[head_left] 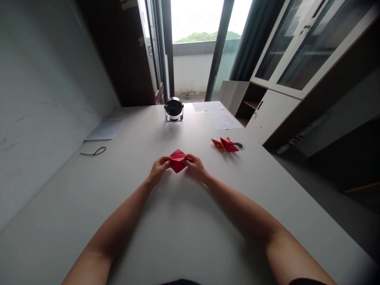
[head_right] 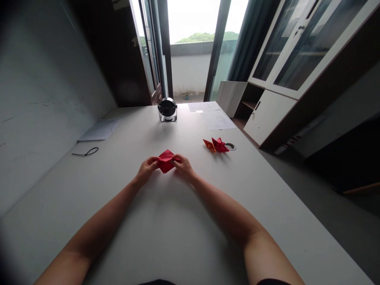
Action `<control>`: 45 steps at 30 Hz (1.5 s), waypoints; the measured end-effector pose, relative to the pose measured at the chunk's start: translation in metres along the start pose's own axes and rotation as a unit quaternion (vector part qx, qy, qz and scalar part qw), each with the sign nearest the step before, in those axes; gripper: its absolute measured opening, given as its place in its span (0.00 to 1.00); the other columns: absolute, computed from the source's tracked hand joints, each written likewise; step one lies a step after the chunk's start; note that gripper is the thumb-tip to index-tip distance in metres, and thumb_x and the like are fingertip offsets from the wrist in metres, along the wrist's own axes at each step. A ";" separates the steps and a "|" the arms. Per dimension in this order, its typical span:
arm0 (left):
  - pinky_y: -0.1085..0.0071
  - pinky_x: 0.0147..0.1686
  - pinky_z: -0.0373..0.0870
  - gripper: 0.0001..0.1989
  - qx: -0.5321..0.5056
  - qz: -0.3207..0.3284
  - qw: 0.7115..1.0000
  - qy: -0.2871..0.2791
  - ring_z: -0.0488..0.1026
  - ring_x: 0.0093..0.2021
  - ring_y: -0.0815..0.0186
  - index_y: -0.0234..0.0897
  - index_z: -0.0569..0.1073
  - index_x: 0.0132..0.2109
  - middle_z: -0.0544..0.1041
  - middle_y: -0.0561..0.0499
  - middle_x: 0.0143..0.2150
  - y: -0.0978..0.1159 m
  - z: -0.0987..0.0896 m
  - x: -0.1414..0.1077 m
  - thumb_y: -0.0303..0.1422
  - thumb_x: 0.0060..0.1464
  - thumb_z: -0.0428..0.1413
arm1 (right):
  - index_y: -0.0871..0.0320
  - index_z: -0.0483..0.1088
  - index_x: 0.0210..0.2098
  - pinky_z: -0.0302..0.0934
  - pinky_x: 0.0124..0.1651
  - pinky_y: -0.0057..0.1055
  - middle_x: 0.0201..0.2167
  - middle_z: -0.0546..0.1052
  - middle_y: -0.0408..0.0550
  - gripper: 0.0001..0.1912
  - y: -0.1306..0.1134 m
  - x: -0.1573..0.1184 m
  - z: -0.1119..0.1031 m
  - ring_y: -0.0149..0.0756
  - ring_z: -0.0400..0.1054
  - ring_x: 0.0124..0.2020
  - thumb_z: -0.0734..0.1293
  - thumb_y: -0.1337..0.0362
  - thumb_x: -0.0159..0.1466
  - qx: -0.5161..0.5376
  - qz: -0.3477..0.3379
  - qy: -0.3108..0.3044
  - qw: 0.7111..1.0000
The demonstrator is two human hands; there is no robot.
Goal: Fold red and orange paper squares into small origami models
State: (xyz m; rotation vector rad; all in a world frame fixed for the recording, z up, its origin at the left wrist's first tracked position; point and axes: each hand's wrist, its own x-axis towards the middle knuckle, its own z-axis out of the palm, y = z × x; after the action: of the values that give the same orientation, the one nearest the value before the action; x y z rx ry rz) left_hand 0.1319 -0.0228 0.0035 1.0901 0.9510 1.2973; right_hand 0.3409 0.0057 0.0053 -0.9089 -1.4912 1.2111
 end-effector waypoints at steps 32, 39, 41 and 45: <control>0.65 0.40 0.73 0.23 0.070 0.034 0.997 -0.011 0.78 0.37 0.61 0.35 0.71 0.52 0.81 0.46 0.38 0.002 0.005 -0.004 0.40 0.51 0.63 | 0.56 0.68 0.48 0.67 0.36 0.32 0.30 0.76 0.43 0.21 0.005 0.001 0.000 0.36 0.72 0.32 0.69 0.54 0.58 0.054 0.012 0.011 0.998; 0.67 0.39 0.74 0.20 0.123 0.039 0.990 -0.050 0.78 0.40 0.60 0.33 0.73 0.49 0.81 0.45 0.41 -0.006 0.006 -0.004 0.41 0.53 0.61 | 0.58 0.72 0.37 0.63 0.32 0.28 0.29 0.77 0.44 0.16 0.006 -0.002 0.002 0.33 0.69 0.29 0.69 0.52 0.59 0.035 0.023 -0.012 0.999; 0.68 0.38 0.74 0.19 0.138 0.038 0.988 -0.054 0.78 0.39 0.60 0.33 0.74 0.48 0.81 0.45 0.41 -0.007 0.005 -0.005 0.42 0.55 0.60 | 0.58 0.72 0.36 0.62 0.30 0.27 0.28 0.76 0.44 0.16 0.005 -0.003 0.002 0.32 0.68 0.27 0.69 0.51 0.59 0.017 0.027 -0.018 0.999; 0.70 0.34 0.72 0.18 0.178 0.045 0.982 -0.046 0.76 0.36 0.63 0.34 0.76 0.44 0.80 0.47 0.38 -0.004 0.006 -0.008 0.44 0.55 0.59 | 0.58 0.73 0.34 0.59 0.28 0.26 0.26 0.75 0.43 0.16 0.003 -0.005 0.004 0.31 0.66 0.26 0.68 0.50 0.60 -0.045 0.024 -0.044 0.998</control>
State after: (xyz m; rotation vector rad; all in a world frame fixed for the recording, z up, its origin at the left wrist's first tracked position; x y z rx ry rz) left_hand 0.1385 -0.0308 0.0005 1.4706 1.1019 1.1628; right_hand 0.3383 0.0005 0.0007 -0.9667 -1.6138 1.2402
